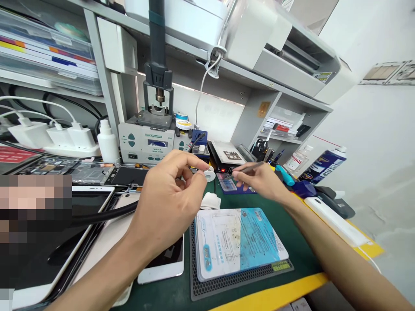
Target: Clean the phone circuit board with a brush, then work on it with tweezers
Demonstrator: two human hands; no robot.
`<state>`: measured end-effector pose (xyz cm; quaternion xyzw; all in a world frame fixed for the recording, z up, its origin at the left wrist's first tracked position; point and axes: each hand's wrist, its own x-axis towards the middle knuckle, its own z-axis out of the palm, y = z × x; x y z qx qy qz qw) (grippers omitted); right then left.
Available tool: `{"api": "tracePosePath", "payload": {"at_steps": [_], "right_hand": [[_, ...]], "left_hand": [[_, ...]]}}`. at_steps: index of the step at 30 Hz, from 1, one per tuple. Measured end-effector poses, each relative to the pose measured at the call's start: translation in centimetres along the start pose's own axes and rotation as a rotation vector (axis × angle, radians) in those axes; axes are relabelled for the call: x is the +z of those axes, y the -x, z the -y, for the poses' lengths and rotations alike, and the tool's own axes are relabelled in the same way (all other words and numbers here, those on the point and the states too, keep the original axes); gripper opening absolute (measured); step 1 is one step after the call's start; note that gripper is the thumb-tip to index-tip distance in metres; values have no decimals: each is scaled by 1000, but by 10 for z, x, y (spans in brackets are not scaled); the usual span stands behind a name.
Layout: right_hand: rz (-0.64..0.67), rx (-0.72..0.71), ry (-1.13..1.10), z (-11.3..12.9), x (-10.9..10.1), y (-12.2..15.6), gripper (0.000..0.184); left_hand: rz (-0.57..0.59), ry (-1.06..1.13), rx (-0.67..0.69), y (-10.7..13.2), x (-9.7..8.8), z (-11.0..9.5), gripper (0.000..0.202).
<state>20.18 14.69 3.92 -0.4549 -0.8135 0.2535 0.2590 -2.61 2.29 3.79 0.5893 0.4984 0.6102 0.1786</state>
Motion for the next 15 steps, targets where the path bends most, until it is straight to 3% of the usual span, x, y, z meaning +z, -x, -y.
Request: {"api": "tracePosePath", "payload": {"at_steps": [6,15], "right_hand": [[-180,77,-177,-28,23,27,33],[-222,14,-69,-36,31,26,25]], "left_hand": [[2,-3,9,1,5,0,8],[12,-50,-2,2,5,0,8]]}}
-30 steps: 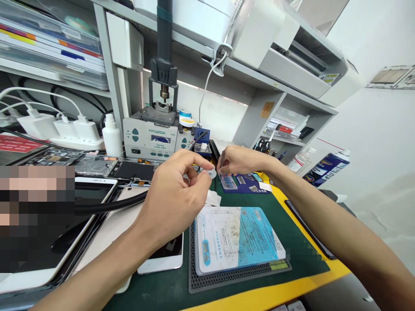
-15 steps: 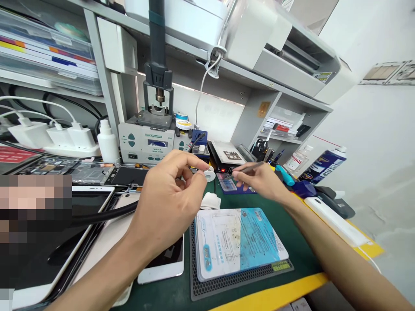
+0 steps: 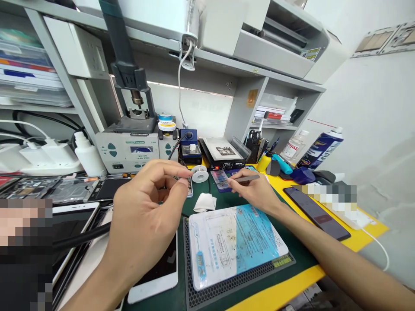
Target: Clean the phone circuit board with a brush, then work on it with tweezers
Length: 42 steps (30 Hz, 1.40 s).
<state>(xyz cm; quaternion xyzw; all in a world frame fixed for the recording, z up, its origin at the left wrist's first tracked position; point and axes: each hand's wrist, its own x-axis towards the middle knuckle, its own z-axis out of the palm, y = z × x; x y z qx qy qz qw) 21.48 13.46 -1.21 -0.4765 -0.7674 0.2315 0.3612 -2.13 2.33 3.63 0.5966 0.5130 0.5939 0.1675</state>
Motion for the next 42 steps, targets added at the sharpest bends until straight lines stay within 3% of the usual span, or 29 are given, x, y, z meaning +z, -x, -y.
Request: {"api": "tracePosePath", "payload": {"at_steps": [8,31,42], "right_hand": [[-50,-134,130,8,2,3,15],[-8,-143,120,5,2,2,17],[-18,-216,128,4,2,2,15]], "left_hand": [[17,10,-8,1,-1,0,8],[20,4,2,2,-1,1,7],[-4,5,-6,0,1,0,8]]}}
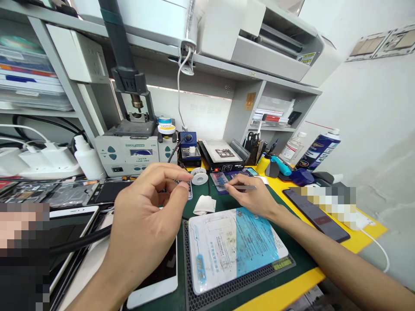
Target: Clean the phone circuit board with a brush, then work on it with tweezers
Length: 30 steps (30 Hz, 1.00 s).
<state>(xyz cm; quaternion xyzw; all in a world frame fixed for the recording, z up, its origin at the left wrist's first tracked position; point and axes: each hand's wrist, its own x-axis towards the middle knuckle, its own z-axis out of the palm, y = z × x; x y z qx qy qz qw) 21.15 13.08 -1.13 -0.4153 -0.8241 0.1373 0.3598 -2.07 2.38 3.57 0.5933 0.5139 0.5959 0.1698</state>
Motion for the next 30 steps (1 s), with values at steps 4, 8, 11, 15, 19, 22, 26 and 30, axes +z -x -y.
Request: {"api": "tracePosePath", "payload": {"at_steps": [4,8,11,15,19,22,26,30], "right_hand": [[-2,10,17,1,0,1,14],[9,-20,40,4,1,2,14],[39,-67,69,6,3,2,16],[64,-126,112,6,3,4,17],[98,-148,148,4,3,7,18],[112,-169,163,5,3,8,17],[139,-148,179,7,3,7,11],[158,-108,189,10,3,6,7]], "left_hand": [[2,3,3,0,-1,-1,8],[-2,-5,-2,1,-2,0,8],[-6,2,0,1,-3,1,8],[-9,15,-2,0,-2,1,8],[-15,18,3,-1,-2,0,8],[-20,11,15,0,-3,0,8],[-19,1,23,1,-4,0,8],[-24,-3,29,1,-4,0,8]]}}
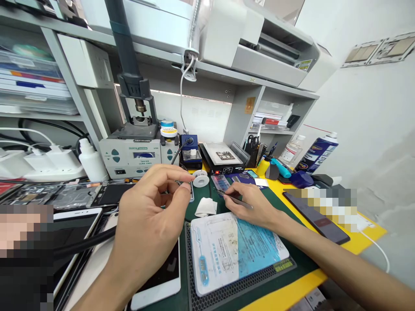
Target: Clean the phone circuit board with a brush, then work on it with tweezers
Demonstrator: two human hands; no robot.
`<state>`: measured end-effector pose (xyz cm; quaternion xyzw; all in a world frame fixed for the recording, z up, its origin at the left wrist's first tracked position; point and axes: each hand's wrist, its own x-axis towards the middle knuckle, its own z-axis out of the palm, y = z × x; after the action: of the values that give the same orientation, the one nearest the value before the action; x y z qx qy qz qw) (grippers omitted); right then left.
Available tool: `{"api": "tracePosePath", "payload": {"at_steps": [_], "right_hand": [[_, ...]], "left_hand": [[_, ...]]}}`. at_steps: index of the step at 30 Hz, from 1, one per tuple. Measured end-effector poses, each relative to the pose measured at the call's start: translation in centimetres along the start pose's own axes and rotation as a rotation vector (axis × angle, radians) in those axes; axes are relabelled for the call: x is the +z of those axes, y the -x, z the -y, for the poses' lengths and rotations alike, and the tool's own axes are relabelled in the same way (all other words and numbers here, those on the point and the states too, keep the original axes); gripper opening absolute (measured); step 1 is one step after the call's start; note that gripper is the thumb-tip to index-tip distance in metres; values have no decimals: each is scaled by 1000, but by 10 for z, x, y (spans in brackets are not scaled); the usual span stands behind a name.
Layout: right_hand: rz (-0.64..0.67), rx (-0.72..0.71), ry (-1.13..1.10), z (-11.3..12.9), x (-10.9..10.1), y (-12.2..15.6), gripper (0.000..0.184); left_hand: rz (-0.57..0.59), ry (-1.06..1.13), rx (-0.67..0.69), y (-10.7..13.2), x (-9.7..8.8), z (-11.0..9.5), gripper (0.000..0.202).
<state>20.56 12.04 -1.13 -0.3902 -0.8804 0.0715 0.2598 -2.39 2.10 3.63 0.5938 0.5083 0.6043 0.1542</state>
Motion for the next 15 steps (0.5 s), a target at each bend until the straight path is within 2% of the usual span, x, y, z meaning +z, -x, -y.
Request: {"api": "tracePosePath", "payload": {"at_steps": [7,9,10,12,15], "right_hand": [[29,27,-9,7,-9,6,10],[36,47,-18,9,-13,8,11],[38,64,-27,10,-16,9,12],[47,105,-49,13,-21,11,14],[84,168,-41,20,-30,13,20]], "left_hand": [[7,1,-2,-1,0,2,9],[44,-30,-8,-2,-2,1,10],[101,-62,-9,-2,-3,1,11],[287,-179,6,0,-5,0,15],[576,-412,116,8,-2,-3,19]]}}
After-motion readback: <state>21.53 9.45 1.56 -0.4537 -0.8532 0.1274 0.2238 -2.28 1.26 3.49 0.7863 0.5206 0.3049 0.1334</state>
